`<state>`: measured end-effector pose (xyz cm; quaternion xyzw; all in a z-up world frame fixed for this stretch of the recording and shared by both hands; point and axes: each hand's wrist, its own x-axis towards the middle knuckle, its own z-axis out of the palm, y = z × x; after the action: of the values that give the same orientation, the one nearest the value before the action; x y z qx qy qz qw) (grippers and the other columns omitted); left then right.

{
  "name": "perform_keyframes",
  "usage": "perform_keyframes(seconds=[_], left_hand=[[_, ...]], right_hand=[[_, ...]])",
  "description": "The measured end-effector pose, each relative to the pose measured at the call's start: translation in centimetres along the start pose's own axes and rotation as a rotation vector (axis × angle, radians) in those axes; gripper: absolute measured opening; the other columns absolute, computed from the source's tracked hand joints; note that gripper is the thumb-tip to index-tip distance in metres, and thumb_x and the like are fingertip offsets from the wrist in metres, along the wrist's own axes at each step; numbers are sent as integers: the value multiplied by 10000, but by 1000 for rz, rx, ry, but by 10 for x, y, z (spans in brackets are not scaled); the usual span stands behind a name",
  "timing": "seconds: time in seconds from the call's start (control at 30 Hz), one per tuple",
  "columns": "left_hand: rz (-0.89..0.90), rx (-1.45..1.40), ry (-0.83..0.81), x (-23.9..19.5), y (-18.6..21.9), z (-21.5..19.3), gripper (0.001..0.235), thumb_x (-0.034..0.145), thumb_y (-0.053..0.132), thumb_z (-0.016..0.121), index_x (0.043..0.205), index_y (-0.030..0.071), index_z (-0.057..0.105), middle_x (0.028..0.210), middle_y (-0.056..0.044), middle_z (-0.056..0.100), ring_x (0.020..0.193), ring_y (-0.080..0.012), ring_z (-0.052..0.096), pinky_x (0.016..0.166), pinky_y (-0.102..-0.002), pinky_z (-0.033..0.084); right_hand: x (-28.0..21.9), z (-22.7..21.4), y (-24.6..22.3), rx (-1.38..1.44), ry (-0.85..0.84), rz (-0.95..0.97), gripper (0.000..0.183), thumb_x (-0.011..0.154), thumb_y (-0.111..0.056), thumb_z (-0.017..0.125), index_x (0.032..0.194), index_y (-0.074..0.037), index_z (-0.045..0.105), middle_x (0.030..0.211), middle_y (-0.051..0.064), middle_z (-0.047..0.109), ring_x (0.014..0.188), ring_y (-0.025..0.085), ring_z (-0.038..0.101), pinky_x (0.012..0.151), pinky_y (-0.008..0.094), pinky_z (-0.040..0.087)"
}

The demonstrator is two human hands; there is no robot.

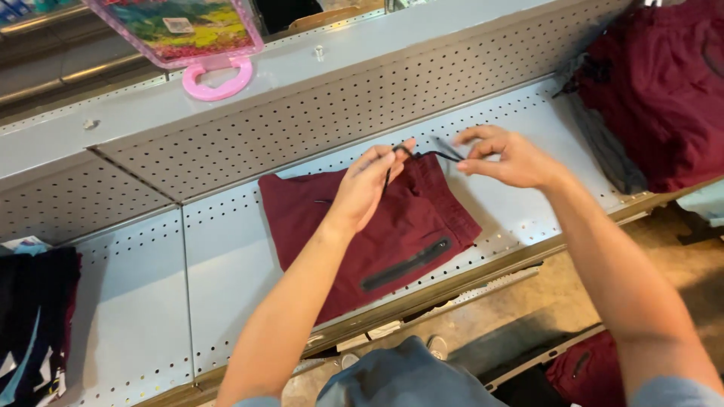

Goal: Folding a pair of maroon shorts and placing them on a retail shelf.

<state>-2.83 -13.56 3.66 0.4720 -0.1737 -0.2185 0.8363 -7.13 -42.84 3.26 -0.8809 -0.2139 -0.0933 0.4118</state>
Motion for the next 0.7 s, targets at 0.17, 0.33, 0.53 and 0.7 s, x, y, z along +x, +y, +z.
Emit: perform_keyframes(seconds=[0.17, 0.33, 0.53, 0.7], left_hand=[[65, 100, 114, 26, -42, 3, 175, 1027, 174, 665, 1164, 94, 737, 1094, -102, 774, 1073, -160, 706, 958, -283, 558], [193, 444, 191, 31, -58, 0, 288, 962, 58, 709, 1240, 120, 750, 1169, -137, 770, 1100, -146, 676, 952, -333, 572], [363, 755, 170, 34, -68, -21, 471, 797, 125, 858, 1253, 141, 744, 1061, -103, 789, 1032, -189, 739, 953, -353, 580], [314, 932, 182, 25, -48, -15, 409, 921, 78, 692, 1309, 149, 587, 992, -41, 786, 995, -241, 754, 844, -365, 610]], right_hand=[[12, 47, -38, 713, 255, 378, 267, 1017, -164, 652, 1190, 25, 726, 1082, 152, 735, 1024, 210, 709, 888, 395, 632], [26, 83, -10, 851, 394, 361, 213, 931, -59, 764, 1122, 35, 753, 1031, 179, 765, 878, 203, 753, 736, 336, 673], [29, 94, -19, 452, 452, 222, 126, 901, -92, 832, 1017, -50, 806, 986, 135, 779, 873, 167, 736, 704, 300, 655], [21, 86, -20, 103, 472, 113, 174, 817, -46, 881, 975, -64, 811, 879, 123, 779, 839, 176, 733, 734, 340, 613]])
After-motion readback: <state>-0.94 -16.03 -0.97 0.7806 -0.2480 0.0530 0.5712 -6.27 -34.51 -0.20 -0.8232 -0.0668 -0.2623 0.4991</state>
